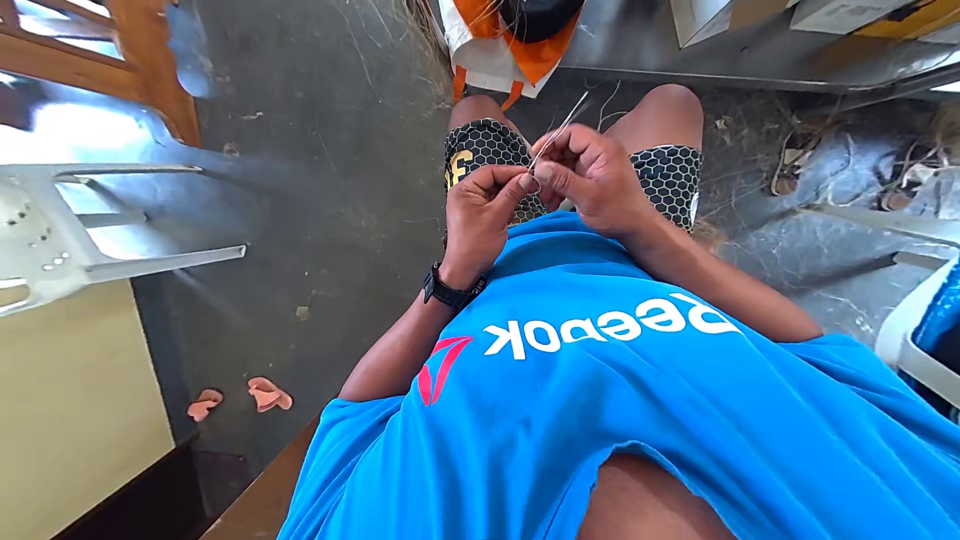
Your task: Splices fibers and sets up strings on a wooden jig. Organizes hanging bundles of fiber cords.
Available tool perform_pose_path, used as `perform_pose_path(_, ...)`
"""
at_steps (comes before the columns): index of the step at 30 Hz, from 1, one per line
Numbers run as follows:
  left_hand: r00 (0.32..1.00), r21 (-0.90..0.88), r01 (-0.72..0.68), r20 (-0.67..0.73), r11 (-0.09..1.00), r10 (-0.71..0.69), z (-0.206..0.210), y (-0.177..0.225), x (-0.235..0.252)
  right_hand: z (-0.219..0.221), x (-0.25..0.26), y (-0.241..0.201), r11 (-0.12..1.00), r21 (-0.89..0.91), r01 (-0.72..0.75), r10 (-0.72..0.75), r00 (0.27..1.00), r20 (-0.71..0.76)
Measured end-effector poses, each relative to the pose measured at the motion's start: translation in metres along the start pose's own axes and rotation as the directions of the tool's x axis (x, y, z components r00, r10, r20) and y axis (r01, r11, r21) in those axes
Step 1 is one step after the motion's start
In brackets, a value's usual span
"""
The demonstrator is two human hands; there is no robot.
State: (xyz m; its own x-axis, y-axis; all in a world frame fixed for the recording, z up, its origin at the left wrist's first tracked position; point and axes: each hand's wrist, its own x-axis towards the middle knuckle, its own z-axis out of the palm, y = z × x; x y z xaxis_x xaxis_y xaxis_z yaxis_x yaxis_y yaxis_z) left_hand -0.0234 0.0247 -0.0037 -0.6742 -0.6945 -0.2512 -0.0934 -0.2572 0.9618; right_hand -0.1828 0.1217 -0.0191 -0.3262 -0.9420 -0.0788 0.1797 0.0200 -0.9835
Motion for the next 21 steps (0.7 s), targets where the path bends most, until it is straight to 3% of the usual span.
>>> perform_pose_path(7,0.998,-0.033,-0.018,-0.061,0.999,0.016,0.003,-0.008,0.002,0.005,-0.006,0.007,0.932,-0.345,0.113,-0.129,0.991,-0.024)
perform_pose_path(11,0.993,-0.122,-0.013,-0.12,0.992,-0.001,0.005,-0.009,0.003,0.009,-0.005,0.011,0.699,-0.643,0.313,-0.365,0.929,0.055)
perform_pose_path(15,0.991,-0.197,0.055,-0.109,0.979,-0.077,0.006,-0.007,0.003,0.011,-0.004,0.016,0.407,-0.78,0.475,-0.614,0.775,0.152)
perform_pose_path(18,0.989,-0.224,0.087,-0.099,0.971,-0.111,0.006,-0.005,0.003,0.01,-0.003,0.019,0.273,-0.808,0.522,-0.682,0.697,0.22)
perform_pose_path(21,0.985,-0.229,0.12,-0.091,0.966,-0.144,0.005,-0.004,0.004,0.007,-0.003,0.017,0.247,-0.779,0.577,-0.66,0.688,0.3)
